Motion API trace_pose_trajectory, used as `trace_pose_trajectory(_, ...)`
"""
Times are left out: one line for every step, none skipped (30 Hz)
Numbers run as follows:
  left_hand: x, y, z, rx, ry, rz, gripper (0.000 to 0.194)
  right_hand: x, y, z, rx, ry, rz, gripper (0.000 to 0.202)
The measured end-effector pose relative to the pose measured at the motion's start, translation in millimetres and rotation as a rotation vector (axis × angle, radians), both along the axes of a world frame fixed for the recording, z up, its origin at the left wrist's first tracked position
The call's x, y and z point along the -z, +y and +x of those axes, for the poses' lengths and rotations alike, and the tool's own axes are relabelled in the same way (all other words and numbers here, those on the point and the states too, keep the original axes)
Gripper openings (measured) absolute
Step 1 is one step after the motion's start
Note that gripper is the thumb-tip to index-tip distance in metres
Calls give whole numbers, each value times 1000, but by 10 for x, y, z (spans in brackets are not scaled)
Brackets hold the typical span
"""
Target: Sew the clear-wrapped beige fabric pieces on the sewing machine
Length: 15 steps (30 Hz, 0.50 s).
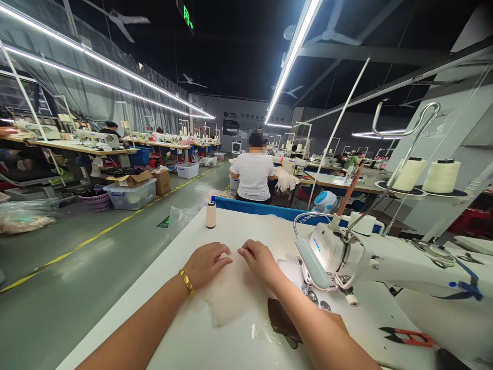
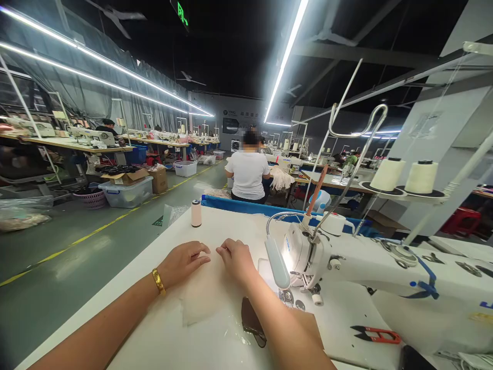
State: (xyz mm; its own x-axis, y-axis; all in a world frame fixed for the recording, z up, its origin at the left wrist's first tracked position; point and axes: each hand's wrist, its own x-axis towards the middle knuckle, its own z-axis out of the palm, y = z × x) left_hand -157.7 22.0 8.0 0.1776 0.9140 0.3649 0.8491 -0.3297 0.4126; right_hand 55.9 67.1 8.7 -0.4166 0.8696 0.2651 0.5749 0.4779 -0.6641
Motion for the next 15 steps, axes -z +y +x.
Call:
trace_pose_trajectory(-6,-3,-4,2,15,-25,38,-16,-22,20,2,11,-2,18)
trace_pose_trajectory(-10,-4,-11,2,32,-55,43,-33,-56,45,5,23,-6,19)
trace_pose_trajectory(-10,-3,-24,-5,46,-83,49,-50,-103,76,4,35,-13,21)
trace_pose_trajectory(-7,2,-41,-18,57,-104,54,-66,-164,115,1,45,-23,23)
trace_pose_trajectory(-3,10,-63,-32,66,-120,57,-79,-237,164,-7,52,-37,24)
trace_pose_trajectory(0,20,-87,-45,73,-133,59,-89,-321,222,-19,56,-53,24)
trace_pose_trajectory(1,31,-110,-55,78,-141,58,-97,-412,289,-31,56,-74,24)
trace_pose_trajectory(-3,40,-127,-64,80,-139,54,-103,-509,364,-40,55,-95,24)
trace_pose_trajectory(-14,44,-132,-72,79,-125,49,-109,-607,444,-47,50,-120,25)
trace_pose_trajectory(-36,39,-120,-77,73,-101,42,-116,-703,527,-48,45,-144,26)
trace_pose_trajectory(-67,20,-84,-79,63,-69,38,-126,-795,611,-46,41,-168,26)
trace_pose_trajectory(-109,-18,-21,-77,54,-31,38,-140,-882,692,-43,33,-189,27)
trace_pose_trajectory(-161,-78,71,-48,33,-2,42,-160,-963,770,-35,19,-202,26)
trace_pose_trajectory(-221,-163,188,4,6,7,45,-186,-1039,845,-23,-2,-204,24)
trace_pose_trajectory(-285,-271,327,83,-23,3,48,-220,-1111,921,-14,-22,-198,22)
